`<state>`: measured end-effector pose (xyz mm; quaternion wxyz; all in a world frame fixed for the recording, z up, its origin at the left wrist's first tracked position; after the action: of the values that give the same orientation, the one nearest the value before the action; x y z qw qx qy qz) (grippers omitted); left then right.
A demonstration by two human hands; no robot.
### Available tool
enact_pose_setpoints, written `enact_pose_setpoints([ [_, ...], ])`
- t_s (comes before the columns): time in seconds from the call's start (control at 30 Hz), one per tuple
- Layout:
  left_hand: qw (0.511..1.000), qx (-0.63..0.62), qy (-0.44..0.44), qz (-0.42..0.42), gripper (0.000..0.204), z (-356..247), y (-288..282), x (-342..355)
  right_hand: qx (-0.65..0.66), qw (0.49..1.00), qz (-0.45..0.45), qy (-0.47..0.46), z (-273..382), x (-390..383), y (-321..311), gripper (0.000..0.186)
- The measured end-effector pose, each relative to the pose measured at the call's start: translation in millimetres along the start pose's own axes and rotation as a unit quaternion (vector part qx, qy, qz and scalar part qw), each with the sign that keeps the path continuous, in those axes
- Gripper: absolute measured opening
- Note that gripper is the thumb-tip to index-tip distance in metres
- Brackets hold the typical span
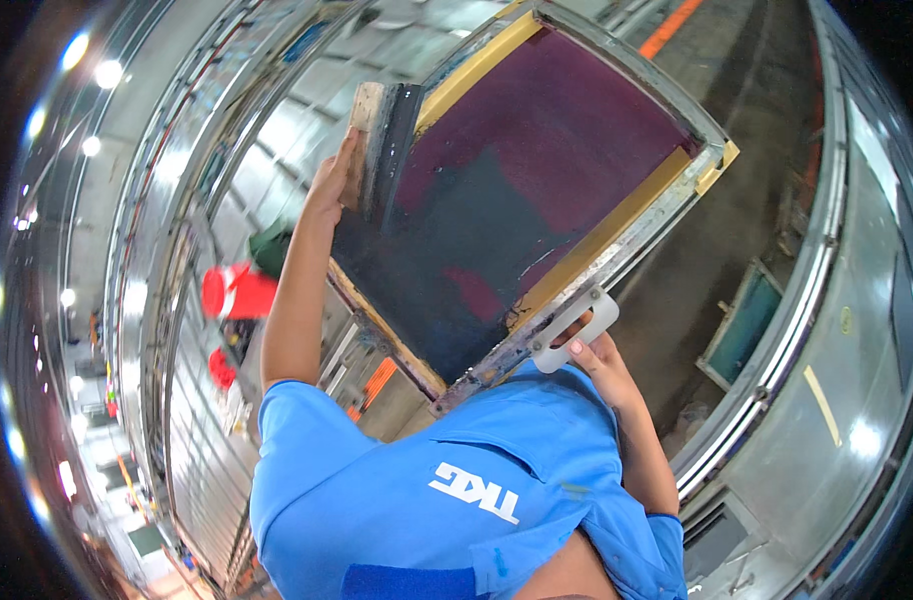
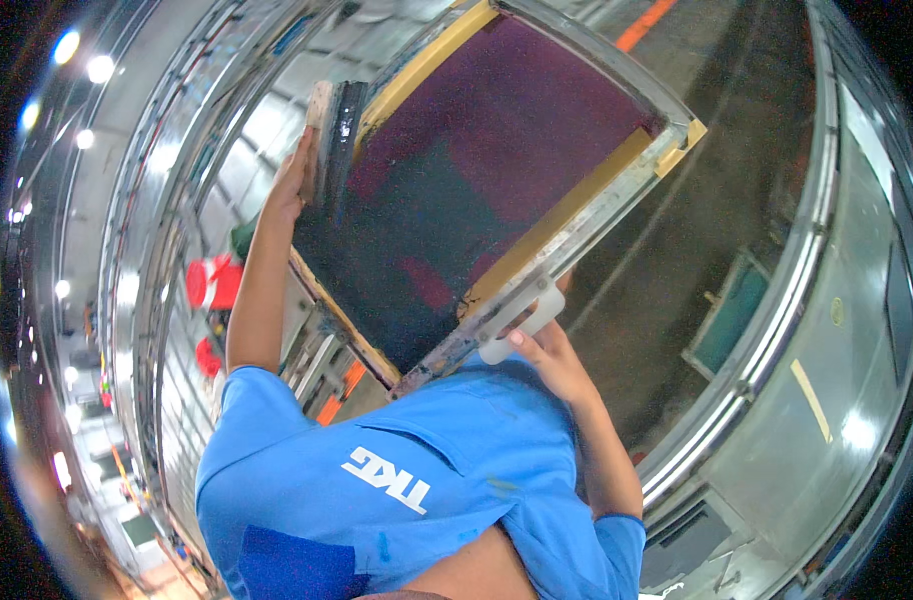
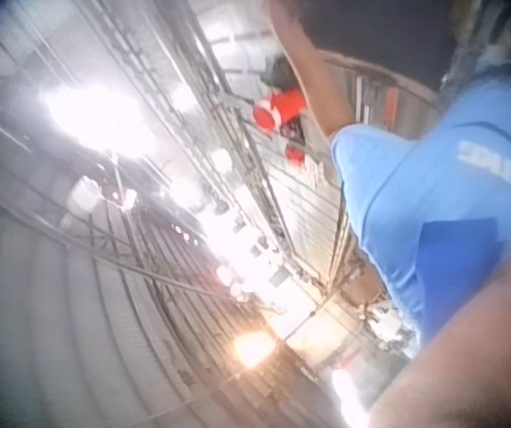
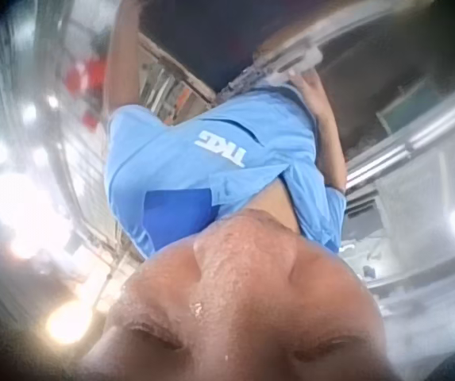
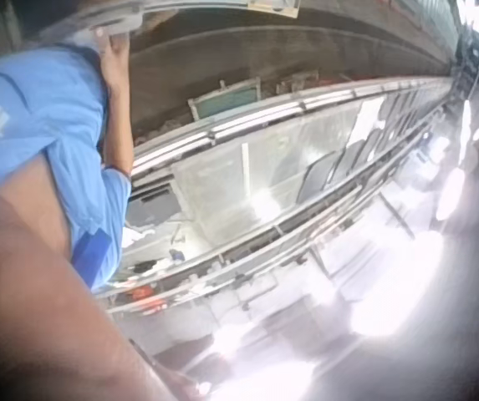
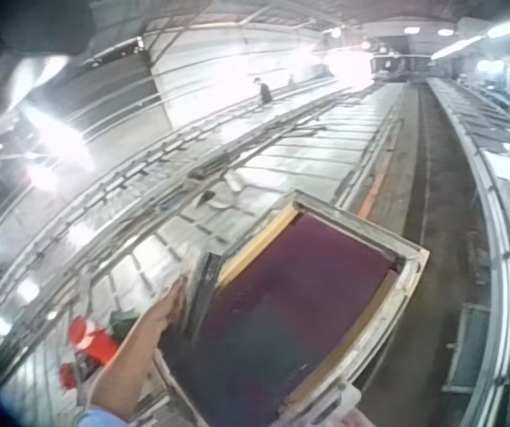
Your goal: The person prepares a screen printing frame by pouring liquid onto the mesh and spreading it with a squeegee. They then position the frame over a dark fabric on a conveyor and pull the squeegee across the mesh to transfer the design onto the fabric.
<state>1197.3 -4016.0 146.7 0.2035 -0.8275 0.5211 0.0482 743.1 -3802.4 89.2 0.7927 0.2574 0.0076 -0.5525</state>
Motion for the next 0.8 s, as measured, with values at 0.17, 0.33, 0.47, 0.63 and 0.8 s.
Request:
enact_pose_setpoints([
  [0.17,0.996,-0.016,0.063,0.054,0.077,-103,173,83,-0.065,0.997,0.003,-0.051,107,62,-108,0.054],
  [0.33,0.989,-0.005,0.060,0.136,0.071,-187,317,143,-0.157,0.987,-0.021,0.015,194,103,-204,0.062],
  [0.47,0.971,0.047,0.096,0.212,0.079,-244,439,179,0.005,0.979,-0.185,-0.085,220,118,-284,0.058],
  [0.63,0.963,0.025,0.115,0.242,0.078,-300,572,241,0.119,0.910,-0.378,-0.121,209,148,-417,0.050],
  [0.8,0.968,-0.015,0.107,0.228,0.077,-349,676,279,0.095,0.889,-0.444,-0.055,237,196,-546,0.046],
])
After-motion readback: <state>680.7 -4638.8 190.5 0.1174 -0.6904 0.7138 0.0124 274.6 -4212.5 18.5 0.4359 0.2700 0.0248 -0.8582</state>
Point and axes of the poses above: each hand's wrist, its own x-axis towards the middle knuckle, its own y-axis out of the palm, z = x × y, the point moved 5 cm from there along x, towards the middle knuckle, and after that the axes turned 6 degrees about -z, right-handed, at the moved point
